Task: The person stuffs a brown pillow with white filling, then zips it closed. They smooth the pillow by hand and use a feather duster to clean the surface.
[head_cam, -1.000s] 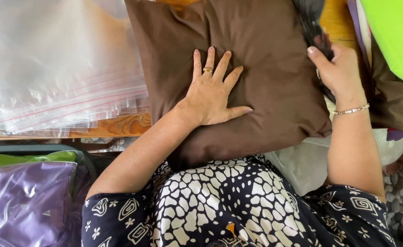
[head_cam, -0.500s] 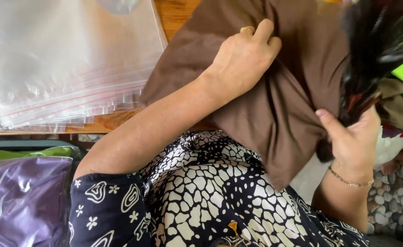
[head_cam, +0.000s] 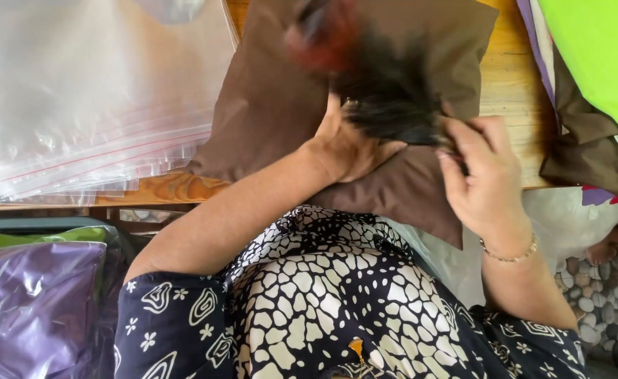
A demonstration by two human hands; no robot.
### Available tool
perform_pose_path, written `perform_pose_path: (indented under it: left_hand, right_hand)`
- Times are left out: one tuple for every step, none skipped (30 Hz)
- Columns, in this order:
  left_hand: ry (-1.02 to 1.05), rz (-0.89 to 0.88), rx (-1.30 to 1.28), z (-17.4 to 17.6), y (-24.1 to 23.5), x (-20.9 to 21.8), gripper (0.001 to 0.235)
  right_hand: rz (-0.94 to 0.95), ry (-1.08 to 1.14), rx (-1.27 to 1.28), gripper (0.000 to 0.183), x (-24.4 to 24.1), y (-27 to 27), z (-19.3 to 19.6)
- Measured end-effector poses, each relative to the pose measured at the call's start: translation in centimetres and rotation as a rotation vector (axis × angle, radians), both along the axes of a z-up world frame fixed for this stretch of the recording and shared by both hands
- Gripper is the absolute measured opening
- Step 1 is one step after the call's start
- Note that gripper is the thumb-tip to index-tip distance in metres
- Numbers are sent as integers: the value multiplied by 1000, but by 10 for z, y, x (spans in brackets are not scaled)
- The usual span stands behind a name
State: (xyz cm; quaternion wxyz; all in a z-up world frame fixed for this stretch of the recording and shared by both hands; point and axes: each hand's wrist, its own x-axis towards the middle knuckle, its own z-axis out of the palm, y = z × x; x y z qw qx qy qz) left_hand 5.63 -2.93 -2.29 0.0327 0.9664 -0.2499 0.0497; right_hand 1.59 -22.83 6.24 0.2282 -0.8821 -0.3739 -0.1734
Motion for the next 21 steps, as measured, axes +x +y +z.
perform_pose_path:
  left_hand:
    - [112,-161,165,-25,-3,1,59]
    - [111,-158,166,-9,1,-13,59]
    - [112,7,47,7,5,-27,62]
    - [113,172,-72,23,9,-40,66]
    - [115,174,-75,20,11,-43,66]
    - [35,160,-64,16,13,-45,68]
    - [-48,146,-53,13,15,-48,70]
    - [-48,148,-56,13,15,-48,70]
    - [-26,151,-50,13,15,-48,70]
    - [-4,154,-44,13,14,-48,71]
    - [-1,152,-45,13,14,-49,71]
    - [0,147,-41,13,13,-50,71]
    - [-7,145,-34,14,12,-49,72]
    - [-11,147,-32,17,12,-45,72]
    - [14,140,-41,17,10,-44,72]
    - [40,133,-49,18,8,-44,72]
    - [44,132,-47,21,4,-44,72]
    - [94,117,-61,24,1,-45,76]
    - [144,102,-76,27,-3,-46,79]
    - [150,101,-77,29,-7,-55,79]
    - [256,59,-149,32,-12,-62,85]
  right_hand:
    - [73,-49,-80,34,6,9,-1]
    - [76,-51,-78,34,18,10,-14]
    - [61,-97,-182,38,29,10,-27]
    - [45,-144,-285,44,41,11,-39]
    - [48,-142,-287,44,73,-5,-53]
    - [-17,-68,-279,47,105,-21,-66]
    - [-84,4,-270,51,137,-37,-79]
    - [-82,3,-272,51,150,-48,-74]
    - [-344,76,-347,50,164,-58,-68]
    - [-605,148,-420,49,179,-68,-62]
    - [-607,151,-422,49,182,-77,-64]
    - [-528,108,-283,39,186,-87,-66]
    - [-446,59,-139,30,194,-95,-66]
    - [-445,55,-136,30,176,-75,-52]
    - [-314,-74,-69,33,153,-56,-41]
    - [-178,-199,-2,36,130,-38,-30]
    - [-179,-194,-1,36,109,-22,-24]
    - [-28,-106,-68,44,88,-5,-17]
    - [126,-18,-136,52,66,13,-10]
    - [126,-12,-136,52,58,17,-11]
    - [157,-8,-250,55,52,23,-10]
